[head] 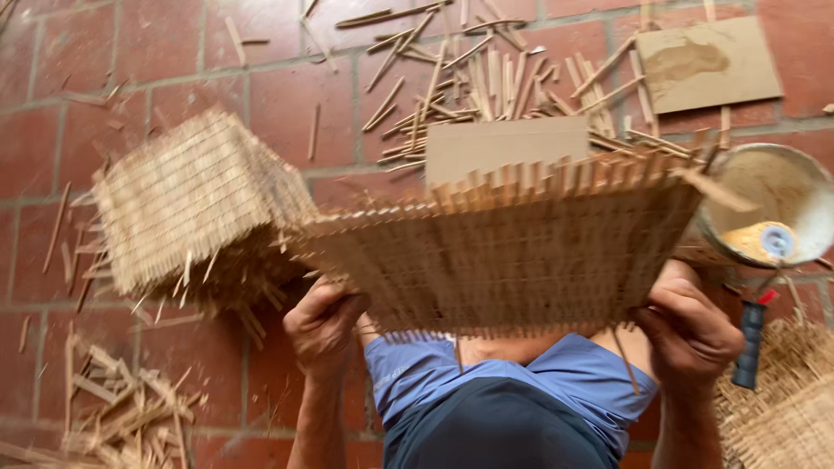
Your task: The person sits on the floor and assembles woven bamboo panels. They roll white glue onto a cardboard sheet with a paint roller, press a woven bamboo panel onto the glued cardboard, align it, and place the finished panel on a stack, repeating the cycle for several panels.
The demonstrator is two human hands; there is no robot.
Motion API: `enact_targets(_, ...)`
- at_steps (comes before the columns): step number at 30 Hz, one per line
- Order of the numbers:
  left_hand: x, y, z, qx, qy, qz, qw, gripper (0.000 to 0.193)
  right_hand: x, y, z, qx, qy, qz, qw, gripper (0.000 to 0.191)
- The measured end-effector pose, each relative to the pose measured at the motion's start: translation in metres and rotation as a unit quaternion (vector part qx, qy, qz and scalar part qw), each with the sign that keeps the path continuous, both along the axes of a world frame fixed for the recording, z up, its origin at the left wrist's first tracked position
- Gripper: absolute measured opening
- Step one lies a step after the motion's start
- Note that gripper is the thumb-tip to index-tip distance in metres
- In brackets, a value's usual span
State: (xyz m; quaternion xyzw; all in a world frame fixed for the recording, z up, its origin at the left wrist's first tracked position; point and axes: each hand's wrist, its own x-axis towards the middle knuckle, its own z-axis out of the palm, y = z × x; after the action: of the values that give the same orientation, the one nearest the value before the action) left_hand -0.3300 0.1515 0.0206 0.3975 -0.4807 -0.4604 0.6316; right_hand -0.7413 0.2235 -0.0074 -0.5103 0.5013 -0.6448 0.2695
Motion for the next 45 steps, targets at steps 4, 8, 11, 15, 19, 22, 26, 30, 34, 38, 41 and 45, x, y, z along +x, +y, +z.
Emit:
enact_targets(4,-0.007,-0.008,0.007,0.037,-0.028,-0.002,0.999,0.021,-0.014,-0.009,-0.023,-0.01,0.0,0.007,1.0,0.018)
enact_targets(8,-0.012,-0.015,0.005,0.017,-0.042,-0.016,0.999,0.019,-0.025,-0.011,-0.039,-0.003,0.026,0.011,1.0,0.018)
enact_targets(11,-0.011,-0.018,0.004,0.034,-0.045,-0.009,0.998,0.021,-0.022,-0.017,-0.052,-0.03,-0.022,0.037,0.999,0.018)
enact_targets(15,-0.004,-0.023,0.003,-0.012,-0.089,-0.006,0.996,0.019,-0.013,-0.024,-0.064,-0.045,-0.061,0.057,0.996,0.017)
enact_targets(19,-0.001,-0.022,0.007,-0.012,-0.108,-0.001,0.994,0.018,-0.011,-0.021,-0.064,-0.04,-0.053,0.07,0.995,0.017)
enact_targets(22,-0.002,-0.026,0.012,0.001,-0.07,-0.017,0.997,0.016,-0.009,-0.018,-0.065,-0.019,-0.036,0.048,0.998,0.017)
enact_targets(26,0.003,-0.03,0.019,-0.004,-0.101,-0.027,0.995,0.015,-0.016,-0.018,-0.064,0.007,-0.03,0.05,0.998,0.019)
enact_targets(30,0.016,-0.044,0.018,0.127,-0.087,-0.039,0.987,0.015,-0.041,-0.027,-0.043,0.116,0.146,0.065,0.98,0.014)
enact_targets(34,0.022,-0.062,0.022,0.115,0.087,-0.098,0.985,0.015,-0.047,-0.059,-0.022,0.202,-0.107,0.131,0.965,0.024)
enact_targets(38,0.035,-0.076,0.032,0.129,0.144,-0.124,0.973,0.017,-0.03,-0.094,-0.012,0.196,-0.148,0.181,0.952,0.017)
enact_targets(41,0.049,-0.085,0.034,0.153,0.168,-0.098,0.969,0.016,-0.012,-0.117,-0.004,0.196,-0.171,0.182,0.948,0.02)
enact_targets(45,0.11,-0.1,0.042,0.149,0.105,-0.046,0.982,0.015,0.046,-0.169,0.016,0.174,-0.152,0.218,0.948,0.021)
